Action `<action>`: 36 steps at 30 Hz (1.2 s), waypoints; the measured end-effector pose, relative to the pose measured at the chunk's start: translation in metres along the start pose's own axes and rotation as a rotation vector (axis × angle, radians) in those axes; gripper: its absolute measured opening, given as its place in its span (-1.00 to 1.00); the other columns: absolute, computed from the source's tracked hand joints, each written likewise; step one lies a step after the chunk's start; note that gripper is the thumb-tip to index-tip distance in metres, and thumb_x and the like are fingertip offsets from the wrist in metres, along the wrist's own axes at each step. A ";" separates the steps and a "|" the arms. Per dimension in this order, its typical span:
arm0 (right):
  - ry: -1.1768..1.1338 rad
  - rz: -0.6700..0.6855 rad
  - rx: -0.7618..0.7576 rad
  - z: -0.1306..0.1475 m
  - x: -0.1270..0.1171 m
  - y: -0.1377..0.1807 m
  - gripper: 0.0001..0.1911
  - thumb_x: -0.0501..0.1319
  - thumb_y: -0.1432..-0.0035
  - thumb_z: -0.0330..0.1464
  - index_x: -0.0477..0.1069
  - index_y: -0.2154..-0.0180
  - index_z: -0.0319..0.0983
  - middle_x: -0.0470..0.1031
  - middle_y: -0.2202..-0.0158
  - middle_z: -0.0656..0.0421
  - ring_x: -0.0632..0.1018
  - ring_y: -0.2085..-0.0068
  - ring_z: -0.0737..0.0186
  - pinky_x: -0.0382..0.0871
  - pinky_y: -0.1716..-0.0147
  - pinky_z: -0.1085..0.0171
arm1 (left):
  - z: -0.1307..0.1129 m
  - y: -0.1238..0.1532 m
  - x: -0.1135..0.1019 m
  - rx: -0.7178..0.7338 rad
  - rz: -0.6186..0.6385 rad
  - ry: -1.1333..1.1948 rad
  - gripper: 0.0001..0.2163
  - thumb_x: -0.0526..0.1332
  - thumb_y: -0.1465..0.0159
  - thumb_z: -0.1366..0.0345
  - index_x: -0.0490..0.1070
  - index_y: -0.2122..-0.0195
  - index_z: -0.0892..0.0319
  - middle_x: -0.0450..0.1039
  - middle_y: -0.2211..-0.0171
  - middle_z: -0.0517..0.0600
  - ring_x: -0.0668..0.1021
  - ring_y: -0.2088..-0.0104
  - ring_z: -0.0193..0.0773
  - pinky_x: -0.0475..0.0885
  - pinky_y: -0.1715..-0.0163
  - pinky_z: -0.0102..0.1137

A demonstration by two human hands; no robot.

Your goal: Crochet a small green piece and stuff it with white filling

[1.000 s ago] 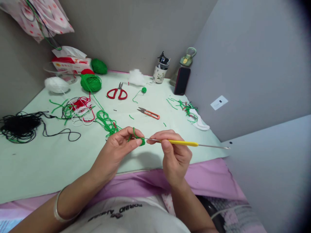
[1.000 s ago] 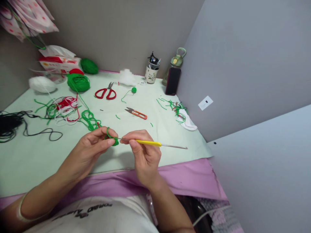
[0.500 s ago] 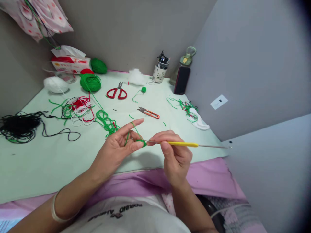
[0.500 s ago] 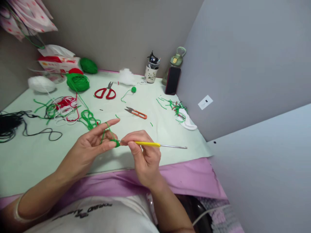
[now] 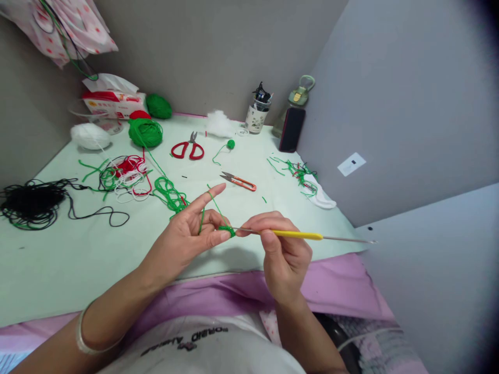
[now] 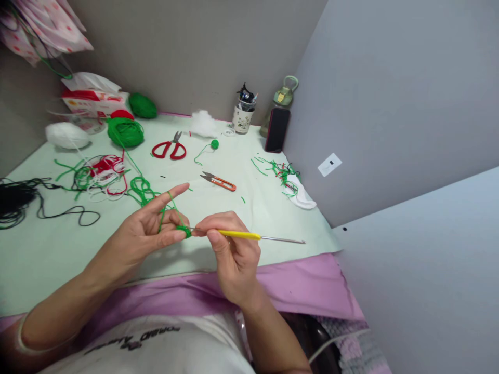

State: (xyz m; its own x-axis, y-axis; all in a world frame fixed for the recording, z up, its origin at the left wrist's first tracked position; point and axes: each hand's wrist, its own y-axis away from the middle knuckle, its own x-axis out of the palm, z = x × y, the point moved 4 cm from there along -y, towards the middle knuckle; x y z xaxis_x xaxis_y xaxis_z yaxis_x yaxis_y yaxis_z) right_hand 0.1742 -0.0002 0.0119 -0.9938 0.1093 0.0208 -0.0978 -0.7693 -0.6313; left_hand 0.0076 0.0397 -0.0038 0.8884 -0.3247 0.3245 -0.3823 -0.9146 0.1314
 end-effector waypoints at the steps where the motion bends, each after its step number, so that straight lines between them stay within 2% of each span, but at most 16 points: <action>1: -0.003 0.001 0.003 0.000 0.000 0.000 -0.77 0.16 -0.44 -0.46 0.60 0.10 -0.14 0.62 0.26 0.15 0.64 0.24 0.17 0.57 0.26 0.12 | 0.000 0.000 0.000 0.002 -0.004 -0.015 -0.12 0.51 -0.19 0.32 0.15 -0.49 0.04 0.45 0.38 -0.13 0.40 0.37 -0.34 0.34 0.29 -0.42; 6: 0.048 0.024 -0.014 0.002 0.000 0.000 -0.77 0.16 -0.44 -0.48 0.59 0.10 -0.14 0.62 0.27 0.15 0.63 0.21 0.18 0.55 0.22 0.14 | -0.002 0.004 0.000 0.069 -0.040 -0.168 -0.39 0.46 -0.26 0.27 0.37 -0.34 -0.06 0.46 0.33 -0.17 0.24 0.48 -0.40 0.28 0.34 -0.41; 9: 0.096 0.064 -0.037 0.004 -0.001 -0.001 -0.76 0.15 -0.43 -0.50 0.57 0.09 -0.16 0.63 0.26 0.15 0.62 0.19 0.20 0.53 0.19 0.15 | -0.007 0.009 0.000 0.148 -0.125 -0.298 -0.58 0.45 -0.26 0.27 0.52 -0.15 -0.01 0.44 0.36 -0.16 0.23 0.49 -0.39 0.22 0.41 -0.41; 12: 0.129 0.100 -0.044 0.004 0.000 -0.001 -0.77 0.16 -0.42 -0.52 0.57 0.08 -0.16 0.63 0.24 0.14 0.61 0.17 0.20 0.52 0.16 0.15 | -0.011 0.011 0.002 0.193 -0.185 -0.402 -0.66 0.44 -0.25 0.29 0.57 -0.06 0.01 0.43 0.38 -0.16 0.19 0.52 -0.39 0.18 0.46 -0.40; 15: 0.142 0.107 -0.075 0.003 0.002 -0.001 -0.77 0.18 -0.41 -0.51 0.57 0.07 -0.15 0.63 0.24 0.13 0.62 0.16 0.18 0.53 0.17 0.14 | -0.010 0.009 0.003 0.186 -0.180 -0.384 -0.59 0.44 -0.25 0.30 0.54 -0.14 -0.03 0.42 0.38 -0.18 0.19 0.52 -0.40 0.22 0.44 -0.41; 19: 0.083 0.017 -0.047 -0.003 0.004 0.001 -0.80 0.18 -0.43 -0.43 0.59 0.12 -0.12 0.64 0.27 0.14 0.64 0.19 0.16 0.59 0.22 0.12 | 0.001 0.004 0.003 0.084 -0.067 -0.129 -0.42 0.46 -0.27 0.29 0.40 -0.31 -0.07 0.41 0.38 -0.18 0.33 0.44 -0.39 0.31 0.31 -0.44; 23: 0.019 -0.125 0.029 -0.012 0.004 0.005 -0.81 0.18 -0.45 -0.37 0.59 0.14 -0.10 0.65 0.23 0.13 0.65 0.23 0.17 0.62 0.30 0.13 | 0.010 0.002 0.002 0.051 -0.041 0.026 -0.47 0.46 -0.26 0.35 0.47 -0.26 -0.05 0.43 0.35 -0.16 0.41 0.33 -0.36 0.33 0.21 -0.45; 26: 0.075 -0.130 -0.012 -0.013 0.005 0.008 -0.79 0.19 -0.44 -0.41 0.60 0.10 -0.08 0.67 0.20 0.13 0.66 0.15 0.15 0.62 0.20 0.08 | 0.013 0.002 0.005 0.036 -0.048 0.053 -0.50 0.48 -0.24 0.34 0.51 -0.21 -0.04 0.46 0.33 -0.16 0.40 0.34 -0.37 0.32 0.24 -0.46; 29: 0.091 -0.122 -0.027 -0.014 0.007 0.009 -0.78 0.19 -0.44 -0.40 0.60 0.07 -0.06 0.69 0.15 0.13 0.66 0.11 0.14 0.62 0.14 0.06 | 0.013 0.002 0.007 0.015 -0.055 0.097 -0.41 0.50 -0.21 0.34 0.46 -0.27 -0.05 0.48 0.34 -0.16 0.44 0.32 -0.35 0.34 0.18 -0.43; 32: 0.026 -0.150 0.037 -0.017 0.007 0.008 -0.81 0.20 -0.44 -0.35 0.61 0.10 -0.07 0.70 0.18 0.14 0.67 0.17 0.17 0.63 0.21 0.12 | 0.012 0.001 0.009 -0.003 -0.045 0.138 -0.32 0.50 -0.21 0.34 0.37 -0.35 -0.02 0.51 0.34 -0.15 0.50 0.26 -0.30 0.36 0.10 -0.38; 36: -0.159 -0.156 0.159 -0.023 0.008 0.005 -0.82 0.22 -0.44 -0.29 0.62 0.14 -0.10 0.70 0.19 0.15 0.66 0.26 0.23 0.62 0.27 0.20 | 0.011 0.002 0.010 -0.045 -0.042 0.165 -0.36 0.50 -0.21 0.29 0.41 -0.32 0.02 0.55 0.29 -0.11 0.55 0.17 -0.24 0.37 0.04 -0.36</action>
State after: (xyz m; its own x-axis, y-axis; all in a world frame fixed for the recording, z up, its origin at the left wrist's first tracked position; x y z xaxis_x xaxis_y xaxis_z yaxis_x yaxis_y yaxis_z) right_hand 0.1672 0.0114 -0.0091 -0.9607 0.1440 0.2374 -0.2451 -0.8415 -0.4814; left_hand 0.0183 0.0324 -0.0108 0.8516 -0.2391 0.4665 -0.3598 -0.9138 0.1884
